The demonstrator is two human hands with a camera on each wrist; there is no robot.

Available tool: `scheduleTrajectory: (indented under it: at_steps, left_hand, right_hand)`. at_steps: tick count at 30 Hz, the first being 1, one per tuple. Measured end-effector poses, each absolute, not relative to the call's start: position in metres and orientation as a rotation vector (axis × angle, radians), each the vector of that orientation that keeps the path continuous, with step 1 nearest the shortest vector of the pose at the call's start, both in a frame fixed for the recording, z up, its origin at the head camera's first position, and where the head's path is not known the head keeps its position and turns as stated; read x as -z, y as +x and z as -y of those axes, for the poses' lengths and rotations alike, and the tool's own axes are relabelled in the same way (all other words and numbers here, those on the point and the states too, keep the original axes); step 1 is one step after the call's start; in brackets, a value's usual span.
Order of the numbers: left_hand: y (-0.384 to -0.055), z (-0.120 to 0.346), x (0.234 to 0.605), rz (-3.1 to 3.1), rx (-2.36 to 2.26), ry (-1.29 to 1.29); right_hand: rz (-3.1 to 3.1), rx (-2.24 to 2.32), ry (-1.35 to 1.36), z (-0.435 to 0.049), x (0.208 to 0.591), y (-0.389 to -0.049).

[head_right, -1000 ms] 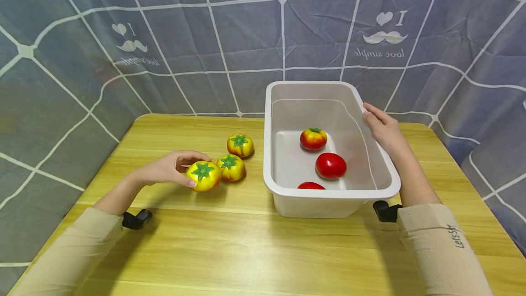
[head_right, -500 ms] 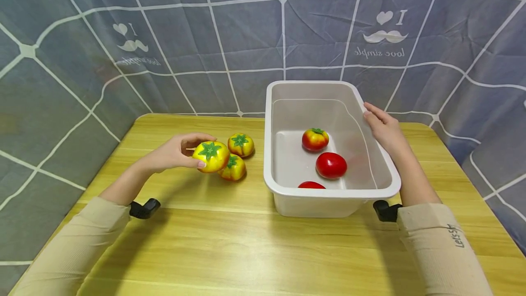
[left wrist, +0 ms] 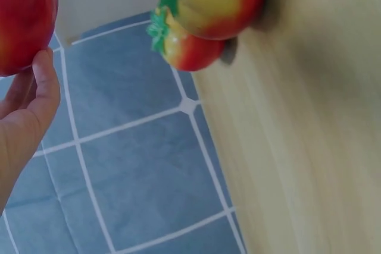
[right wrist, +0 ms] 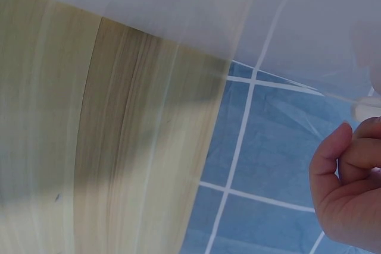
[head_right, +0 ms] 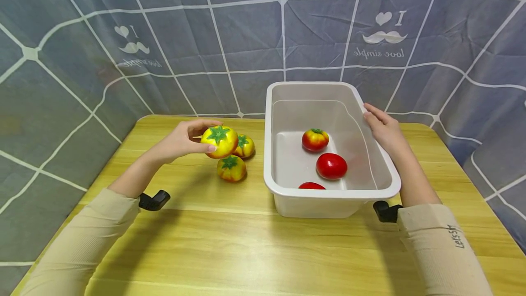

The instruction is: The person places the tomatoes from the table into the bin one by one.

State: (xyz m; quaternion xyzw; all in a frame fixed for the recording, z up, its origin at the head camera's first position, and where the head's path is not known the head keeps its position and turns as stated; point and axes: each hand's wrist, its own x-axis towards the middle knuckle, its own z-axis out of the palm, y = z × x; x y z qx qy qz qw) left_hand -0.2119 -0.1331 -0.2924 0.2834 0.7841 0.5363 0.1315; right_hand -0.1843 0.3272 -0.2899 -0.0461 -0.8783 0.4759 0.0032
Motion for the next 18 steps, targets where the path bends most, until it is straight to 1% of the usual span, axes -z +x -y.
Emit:
scheduleTrajectory:
  at_steps: [9, 18]
  left_hand:
    - [-0.219, 0.113, 0.279, -2.245, -1.617, 0.826]
    - [-0.218, 0.093, 0.263, -2.247, -1.604, 0.865]
  right_hand:
    - [2.767, -1.472, -0.159, -0.328, 0.291, -0.185]
    - [2.762, -1.473, -0.165, -0.328, 0.291, -0.185]
